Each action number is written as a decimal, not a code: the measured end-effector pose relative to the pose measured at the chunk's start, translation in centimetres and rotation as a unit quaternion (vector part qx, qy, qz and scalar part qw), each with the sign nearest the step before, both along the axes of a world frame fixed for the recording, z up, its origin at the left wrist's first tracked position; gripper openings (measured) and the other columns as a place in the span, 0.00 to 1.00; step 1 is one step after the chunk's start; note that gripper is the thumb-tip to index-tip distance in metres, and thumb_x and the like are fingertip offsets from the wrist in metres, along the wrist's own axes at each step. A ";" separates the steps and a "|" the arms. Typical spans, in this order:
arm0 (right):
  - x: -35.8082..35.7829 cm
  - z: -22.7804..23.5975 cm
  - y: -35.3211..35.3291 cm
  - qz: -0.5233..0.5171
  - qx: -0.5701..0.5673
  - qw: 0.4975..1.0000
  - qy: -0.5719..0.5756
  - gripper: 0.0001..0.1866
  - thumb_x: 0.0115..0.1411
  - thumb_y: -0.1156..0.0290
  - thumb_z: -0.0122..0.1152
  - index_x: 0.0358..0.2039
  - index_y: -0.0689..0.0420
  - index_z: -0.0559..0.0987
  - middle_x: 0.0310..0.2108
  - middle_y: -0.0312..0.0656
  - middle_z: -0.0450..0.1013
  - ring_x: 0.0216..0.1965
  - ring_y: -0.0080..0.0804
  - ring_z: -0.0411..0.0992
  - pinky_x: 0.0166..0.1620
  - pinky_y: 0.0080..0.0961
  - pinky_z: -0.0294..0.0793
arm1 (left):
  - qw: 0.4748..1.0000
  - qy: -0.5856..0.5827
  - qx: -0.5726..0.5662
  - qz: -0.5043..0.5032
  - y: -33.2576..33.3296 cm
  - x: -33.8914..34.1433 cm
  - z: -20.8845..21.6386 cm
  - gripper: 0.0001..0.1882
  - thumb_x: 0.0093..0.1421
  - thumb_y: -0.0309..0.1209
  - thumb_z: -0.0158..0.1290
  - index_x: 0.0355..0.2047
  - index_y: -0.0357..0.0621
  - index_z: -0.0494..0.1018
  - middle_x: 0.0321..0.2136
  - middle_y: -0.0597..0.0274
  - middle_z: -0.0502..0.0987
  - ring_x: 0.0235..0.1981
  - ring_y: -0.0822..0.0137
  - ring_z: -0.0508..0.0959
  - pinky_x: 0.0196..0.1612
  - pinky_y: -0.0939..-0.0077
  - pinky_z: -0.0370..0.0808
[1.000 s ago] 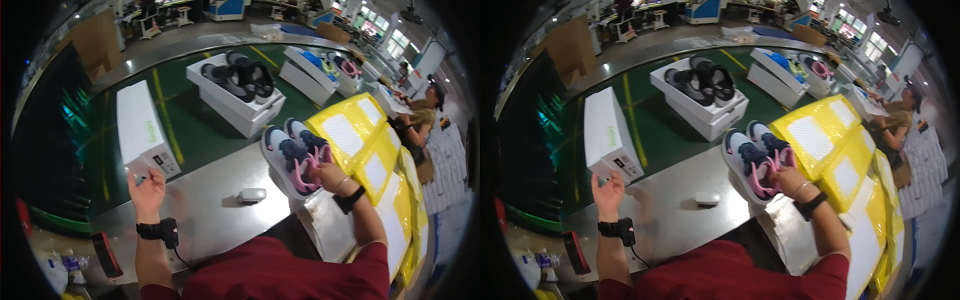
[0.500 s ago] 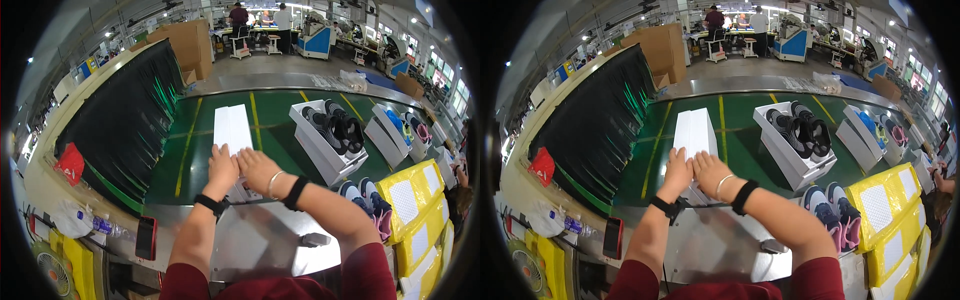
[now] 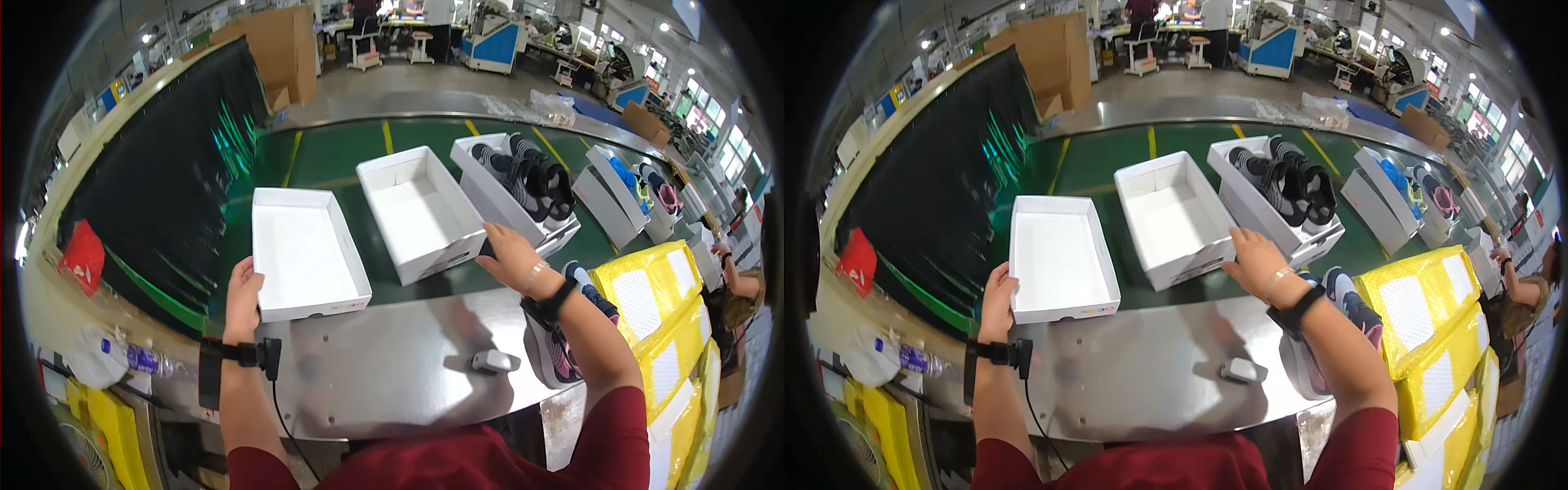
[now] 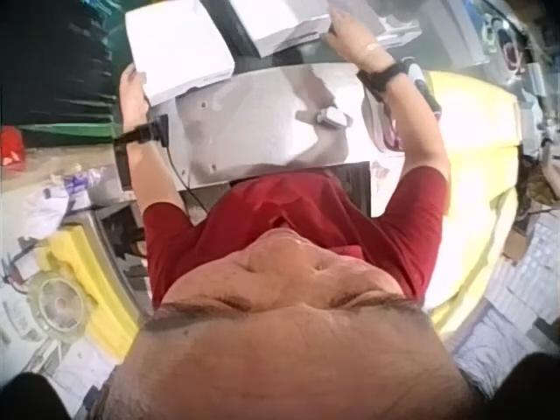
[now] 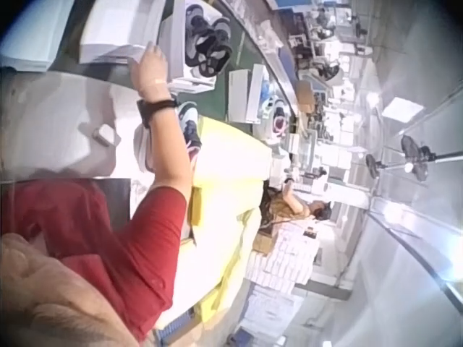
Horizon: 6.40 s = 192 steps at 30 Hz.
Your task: The recorder picks up sneakers from a conveyor belt, scans them, and packs them into cardboard boxes with protective paper.
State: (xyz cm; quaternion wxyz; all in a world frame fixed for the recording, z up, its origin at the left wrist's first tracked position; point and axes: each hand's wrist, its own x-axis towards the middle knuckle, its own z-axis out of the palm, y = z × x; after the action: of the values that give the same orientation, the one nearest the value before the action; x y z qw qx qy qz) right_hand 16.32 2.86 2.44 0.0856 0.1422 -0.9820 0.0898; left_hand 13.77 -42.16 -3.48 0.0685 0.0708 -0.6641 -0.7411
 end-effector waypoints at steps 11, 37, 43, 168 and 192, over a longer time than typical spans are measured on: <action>15.6 -1.2 -2.2 0.054 -0.031 0.996 -0.061 0.28 0.48 0.77 0.59 0.51 0.63 0.63 0.39 0.53 0.66 0.40 0.50 0.64 0.43 0.38 0.66 | 0.993 -0.045 0.004 -0.108 7.2 13.0 -7.0 0.20 0.61 0.26 0.43 0.53 0.34 0.59 0.46 0.58 0.69 0.47 0.71 0.68 0.51 0.78 0.63; 10.0 0.3 -15.5 0.178 -0.100 0.978 -0.033 0.27 0.46 0.77 0.61 0.48 0.60 0.66 0.38 0.49 0.67 0.41 0.48 0.66 0.43 0.35 0.68 | 0.937 -0.059 -0.331 -0.098 7.2 13.6 -6.8 0.14 0.57 0.29 0.45 0.41 0.32 0.67 0.36 0.42 0.71 0.35 0.48 0.72 0.40 0.63 0.70; 14.1 0.9 -5.7 0.037 -0.079 0.996 0.000 0.29 0.45 0.79 0.61 0.50 0.62 0.64 0.38 0.52 0.66 0.40 0.51 0.65 0.43 0.37 0.66 | 0.896 -0.033 -0.442 -0.027 4.6 8.5 -5.4 0.13 0.52 0.21 0.40 0.37 0.32 0.68 0.30 0.37 0.72 0.34 0.40 0.71 0.38 0.55 0.69; -4.3 -8.8 0.6 -0.085 -0.105 0.989 -0.060 0.26 0.61 0.57 0.45 0.56 0.56 0.60 0.54 0.53 0.60 0.55 0.51 0.59 0.53 0.44 0.61 | 0.997 0.049 -0.054 0.029 -1.5 -14.9 -4.4 0.16 0.62 0.27 0.44 0.49 0.35 0.62 0.39 0.58 0.75 0.40 0.72 0.73 0.45 0.80 0.67; -9.2 -6.5 -3.7 -0.063 0.007 0.996 -0.063 0.32 0.59 0.53 0.47 0.59 0.57 0.56 0.59 0.57 0.52 0.60 0.55 0.51 0.57 0.47 0.56 | 0.990 0.039 -0.130 0.034 -3.1 -14.5 1.2 0.15 0.61 0.25 0.45 0.49 0.34 0.63 0.40 0.59 0.73 0.39 0.74 0.72 0.45 0.80 0.67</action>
State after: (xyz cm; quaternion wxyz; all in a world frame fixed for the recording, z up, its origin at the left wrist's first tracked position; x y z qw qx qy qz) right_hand 7.09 -0.86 -4.02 0.0280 0.0751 -0.9930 0.0863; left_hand -0.75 -45.28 -2.28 0.1285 0.0548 -0.7486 -0.6482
